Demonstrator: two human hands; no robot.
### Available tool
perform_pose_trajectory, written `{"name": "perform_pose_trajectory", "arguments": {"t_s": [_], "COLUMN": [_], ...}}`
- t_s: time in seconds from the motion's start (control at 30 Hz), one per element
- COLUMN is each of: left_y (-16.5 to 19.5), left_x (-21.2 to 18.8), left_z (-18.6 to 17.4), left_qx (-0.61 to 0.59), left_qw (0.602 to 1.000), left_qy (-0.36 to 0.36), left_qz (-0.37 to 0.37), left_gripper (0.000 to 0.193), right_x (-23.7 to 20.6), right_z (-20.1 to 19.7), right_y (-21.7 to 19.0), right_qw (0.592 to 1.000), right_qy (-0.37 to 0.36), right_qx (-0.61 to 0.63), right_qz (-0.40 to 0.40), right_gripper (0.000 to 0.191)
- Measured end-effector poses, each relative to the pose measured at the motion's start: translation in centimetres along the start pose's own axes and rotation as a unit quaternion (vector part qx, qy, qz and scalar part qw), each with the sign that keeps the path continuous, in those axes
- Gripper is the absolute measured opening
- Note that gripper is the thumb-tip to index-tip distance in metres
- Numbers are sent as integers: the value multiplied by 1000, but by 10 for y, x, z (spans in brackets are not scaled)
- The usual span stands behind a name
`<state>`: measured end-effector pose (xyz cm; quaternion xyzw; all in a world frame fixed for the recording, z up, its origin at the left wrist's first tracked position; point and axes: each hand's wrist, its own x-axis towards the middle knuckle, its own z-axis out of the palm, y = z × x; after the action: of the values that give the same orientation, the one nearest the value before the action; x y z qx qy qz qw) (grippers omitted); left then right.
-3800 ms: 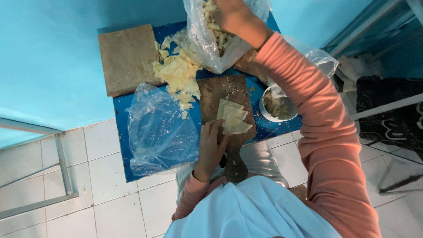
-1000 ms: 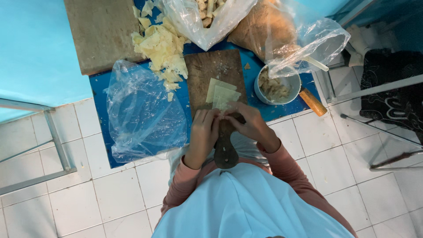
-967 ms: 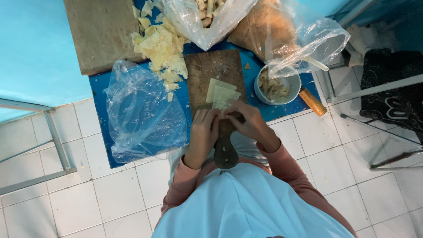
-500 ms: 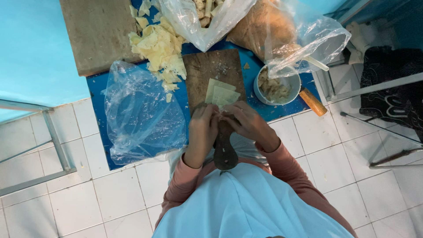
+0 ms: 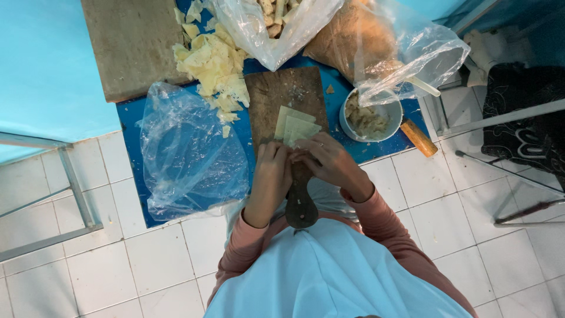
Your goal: The person sits at a table and assembles small snack pieces, taking thin square sheets from a cutting board, adding filling from a bowl, and pressing the pieces together by hand. Finished pieces are set aside on the board while a bag of puffed snacks and a knife remain on the table.
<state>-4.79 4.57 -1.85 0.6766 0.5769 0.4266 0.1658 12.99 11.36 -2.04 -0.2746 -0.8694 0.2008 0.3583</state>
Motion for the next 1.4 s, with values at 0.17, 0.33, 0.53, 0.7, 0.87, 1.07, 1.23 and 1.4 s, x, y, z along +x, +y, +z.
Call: {"name": "perform_pose_trajectory", "arguments": {"t_s": [0.17,0.33,0.53,0.7,0.87,1.07,1.23,1.4], "left_y": [-5,-3,-9,-10,-7,0,11,24], "left_x": [3,10,19,14,0,-5,-5,-3], "left_z": [3,4,1,4,2,-3,-11,-11], "left_qx": [33,56,67,21,16,48,-15,-122], "left_qw": [999,997,997,998,998,997,997,989], "left_qy": [9,52,48,66,56,48,72,86], "left_qz": [-7,8,3,-9,-27,-37,-1,14], "left_gripper": [21,10,8,22,47,51,43,51], "right_x": [5,4,5,12,13,-6,-20,-21], "right_z": [-1,6,11,3,10,22,10,3], "right_y": [0,4,-1,-8,-2,12,14,-2], "right_qw": [998,994,993,992,996,943,852,825], "right_qy": [16,32,62,8,36,154,133,117], "right_qx": [-42,-90,-77,-113,-77,233,417,474], "right_qz": [-39,-51,-60,-50,-38,183,287,283], "right_gripper": [41,44,47,52,39,45,54,57]}}
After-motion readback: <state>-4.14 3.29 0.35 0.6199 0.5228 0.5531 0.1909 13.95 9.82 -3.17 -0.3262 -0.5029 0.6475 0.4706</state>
